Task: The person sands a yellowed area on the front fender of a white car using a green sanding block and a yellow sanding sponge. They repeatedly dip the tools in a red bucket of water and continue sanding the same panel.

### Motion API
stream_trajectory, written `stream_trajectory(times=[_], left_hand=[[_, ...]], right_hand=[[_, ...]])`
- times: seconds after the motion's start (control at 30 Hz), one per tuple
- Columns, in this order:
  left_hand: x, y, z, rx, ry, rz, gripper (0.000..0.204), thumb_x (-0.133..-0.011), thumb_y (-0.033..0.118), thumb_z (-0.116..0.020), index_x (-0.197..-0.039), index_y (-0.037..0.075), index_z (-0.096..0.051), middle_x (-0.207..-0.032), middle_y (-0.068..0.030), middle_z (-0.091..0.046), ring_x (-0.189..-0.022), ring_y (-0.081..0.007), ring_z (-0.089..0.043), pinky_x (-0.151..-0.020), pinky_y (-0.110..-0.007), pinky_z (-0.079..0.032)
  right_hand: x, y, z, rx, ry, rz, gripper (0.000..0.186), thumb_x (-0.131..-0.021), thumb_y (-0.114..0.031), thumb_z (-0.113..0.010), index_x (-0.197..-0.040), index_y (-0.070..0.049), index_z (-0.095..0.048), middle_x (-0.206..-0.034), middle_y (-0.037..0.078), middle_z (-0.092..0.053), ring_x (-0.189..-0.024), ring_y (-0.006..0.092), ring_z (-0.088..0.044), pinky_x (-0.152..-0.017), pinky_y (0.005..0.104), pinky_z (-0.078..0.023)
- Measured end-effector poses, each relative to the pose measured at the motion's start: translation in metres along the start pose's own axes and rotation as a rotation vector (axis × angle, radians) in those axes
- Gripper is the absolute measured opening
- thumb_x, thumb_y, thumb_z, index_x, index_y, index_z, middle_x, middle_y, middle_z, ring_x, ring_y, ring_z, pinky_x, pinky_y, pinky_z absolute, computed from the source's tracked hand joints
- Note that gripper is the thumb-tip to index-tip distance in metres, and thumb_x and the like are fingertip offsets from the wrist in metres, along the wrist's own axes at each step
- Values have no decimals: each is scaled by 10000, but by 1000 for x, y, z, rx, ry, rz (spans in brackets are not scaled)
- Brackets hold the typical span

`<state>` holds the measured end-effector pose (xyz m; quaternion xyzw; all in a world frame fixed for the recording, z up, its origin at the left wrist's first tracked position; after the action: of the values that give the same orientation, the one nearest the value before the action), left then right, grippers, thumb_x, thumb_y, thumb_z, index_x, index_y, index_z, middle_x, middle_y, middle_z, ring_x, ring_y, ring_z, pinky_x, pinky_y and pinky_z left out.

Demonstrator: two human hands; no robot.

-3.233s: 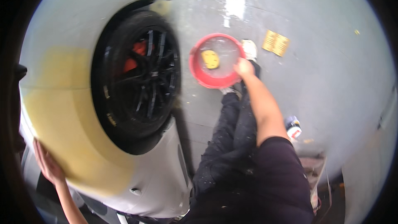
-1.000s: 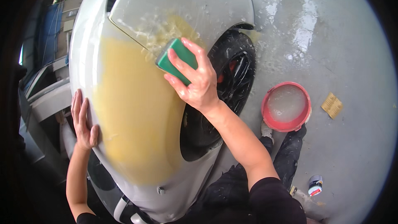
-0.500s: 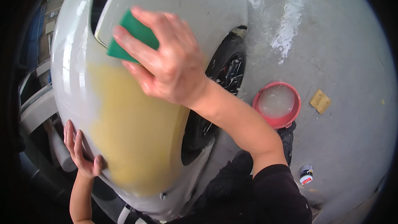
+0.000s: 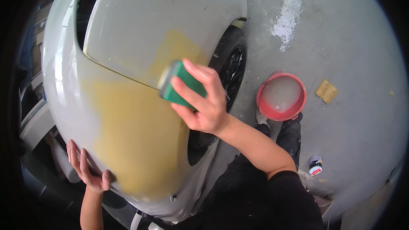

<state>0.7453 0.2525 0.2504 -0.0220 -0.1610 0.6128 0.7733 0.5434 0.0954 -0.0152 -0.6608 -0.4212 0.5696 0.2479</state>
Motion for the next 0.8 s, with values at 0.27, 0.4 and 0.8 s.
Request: stream_trajectory(times=[0.27, 0.4, 0.8], left_hand=[[-2, 0, 1, -20, 28, 10, 811, -921, 533, -605, -1506, -17, -489, -1550, -382, -414, -1450, -540, -404, -1197, -688, -288], [-4, 2, 1, 1, 50, 31, 813, -928, 531, -597, -1494, -43, -492, -1557, -383, -409, -1448, -539, -410, -1199, -676, -286], [-2, 2, 3, -29, 29, 26, 823, -934, 544, -590, -1516, -29, -486, -1585, -368, -385, -1470, -535, -388, -1183, -682, -310]], right_hand=[[3, 5, 1, 100, 44, -72, 591, -805, -78, -819, -1373, -11, -673, -1443, 294, -543, -1244, 436, -616, -1040, 473, -532], [-35, 16, -5, 210, 152, 21, 566, -726, -153, -882, -1273, -104, -745, -1334, 190, -612, -1108, 351, -654, -932, 440, -553], [-28, -5, -10, 130, 54, 95, 569, -753, -150, -865, -1294, -41, -724, -1385, 241, -592, -1176, 376, -648, -960, 479, -555]])
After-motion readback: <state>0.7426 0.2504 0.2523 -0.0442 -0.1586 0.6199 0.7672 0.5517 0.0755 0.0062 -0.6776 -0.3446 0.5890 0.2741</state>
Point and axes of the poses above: each hand's wrist, its own x-axis away from the middle knuckle, its own z-axis out of the back of the hand, y = z × x, the point moved 7 cm from there along -x, towards the middle knuckle
